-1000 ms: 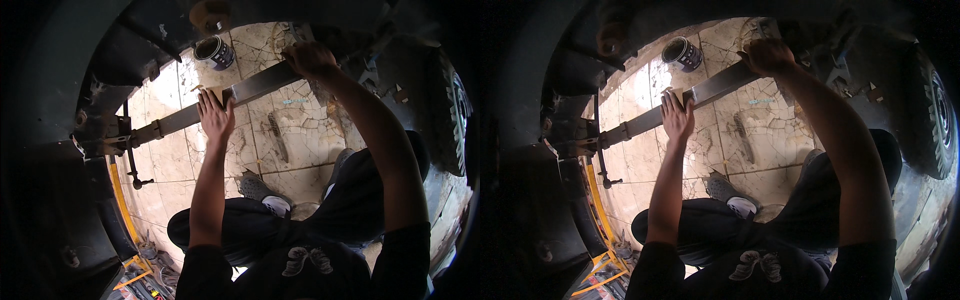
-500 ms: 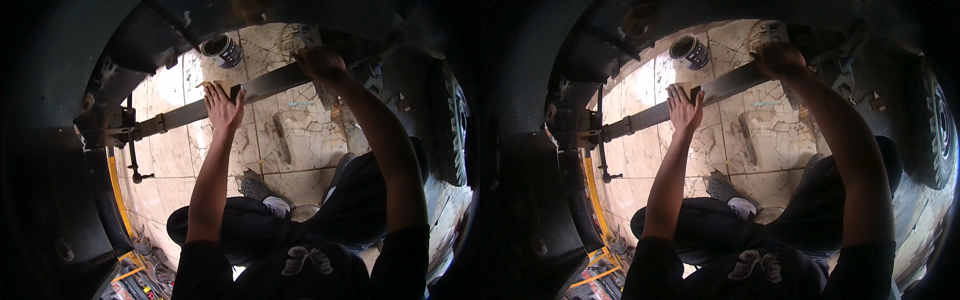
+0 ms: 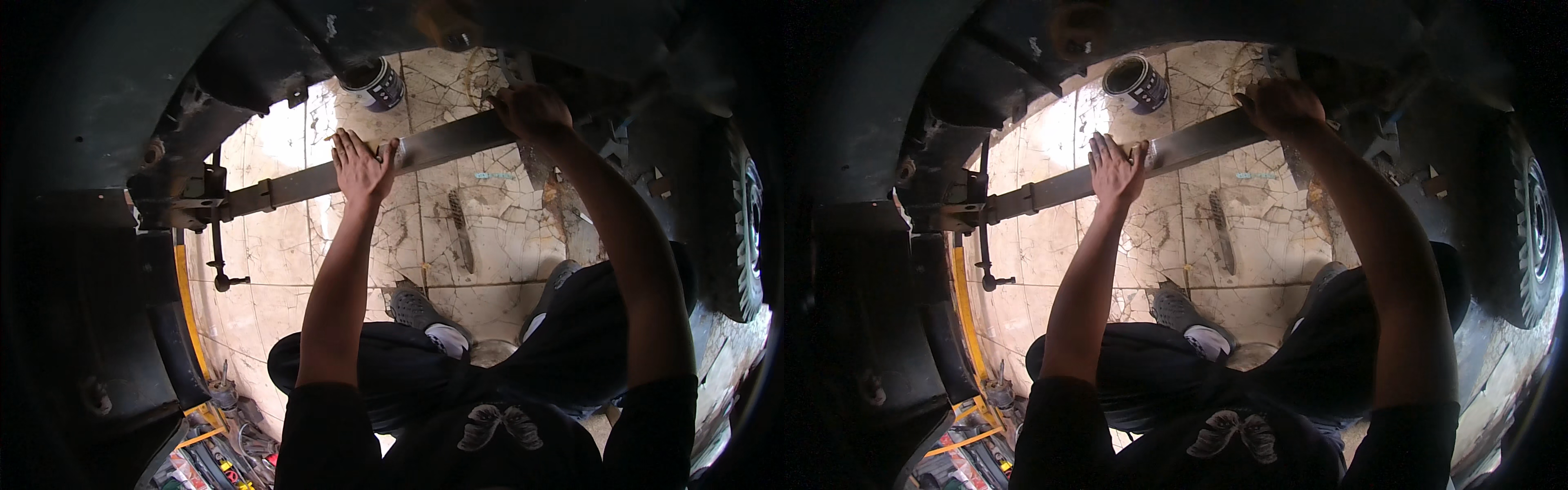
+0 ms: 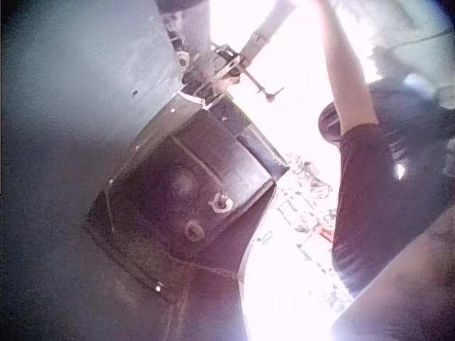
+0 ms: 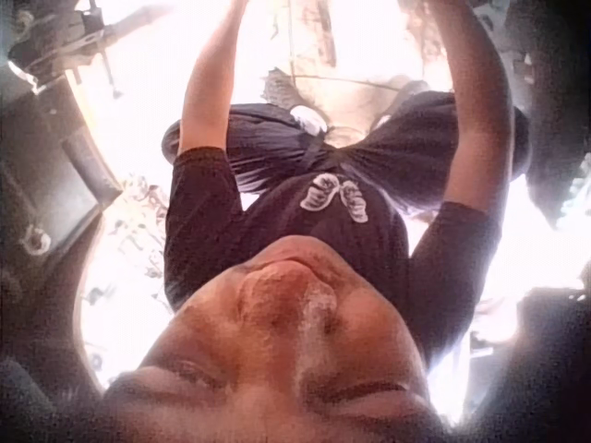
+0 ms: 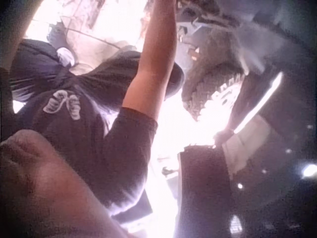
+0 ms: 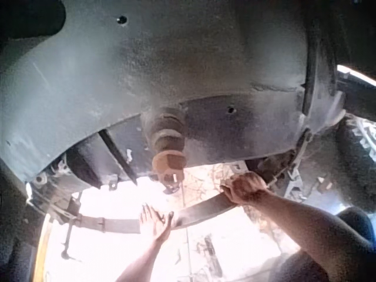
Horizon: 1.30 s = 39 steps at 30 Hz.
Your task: The person sits beneath a vehicle and uses a small brush to scrub a metal bar on the undercarriage. They repeatedly dip the brush into a container of liquid and continue scrubbing the same area.
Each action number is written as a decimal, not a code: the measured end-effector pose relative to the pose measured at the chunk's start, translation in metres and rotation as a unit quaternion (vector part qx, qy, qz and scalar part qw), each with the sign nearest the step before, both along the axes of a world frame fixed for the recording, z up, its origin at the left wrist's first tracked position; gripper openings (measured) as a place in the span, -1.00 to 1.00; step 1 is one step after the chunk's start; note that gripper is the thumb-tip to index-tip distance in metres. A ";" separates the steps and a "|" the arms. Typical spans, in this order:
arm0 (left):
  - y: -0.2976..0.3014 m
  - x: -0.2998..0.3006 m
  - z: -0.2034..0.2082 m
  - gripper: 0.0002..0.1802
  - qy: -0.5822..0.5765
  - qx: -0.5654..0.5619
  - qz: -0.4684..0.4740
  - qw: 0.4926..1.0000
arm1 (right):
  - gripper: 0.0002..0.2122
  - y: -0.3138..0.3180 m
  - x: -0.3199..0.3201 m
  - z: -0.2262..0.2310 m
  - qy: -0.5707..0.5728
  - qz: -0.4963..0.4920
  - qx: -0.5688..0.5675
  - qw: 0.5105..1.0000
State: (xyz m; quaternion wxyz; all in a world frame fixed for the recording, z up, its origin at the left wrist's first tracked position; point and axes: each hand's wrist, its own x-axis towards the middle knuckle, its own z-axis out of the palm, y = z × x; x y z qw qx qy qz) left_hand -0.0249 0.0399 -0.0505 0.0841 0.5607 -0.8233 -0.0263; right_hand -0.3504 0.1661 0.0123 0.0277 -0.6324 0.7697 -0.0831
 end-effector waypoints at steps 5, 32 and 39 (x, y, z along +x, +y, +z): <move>0.044 0.003 -0.005 0.22 -0.044 -0.020 -0.062 0.997 | -0.54 0.004 -0.009 -0.004 0.027 0.007 -0.033 0.999; 0.045 -0.005 0.003 0.34 -0.030 0.020 -0.046 0.998 | -0.57 0.000 -0.008 -0.004 0.018 -0.016 -0.022 0.999; 0.054 -0.006 0.003 0.33 -0.021 0.023 -0.032 0.999 | -0.56 0.002 0.002 0.006 -0.004 -0.016 0.003 1.000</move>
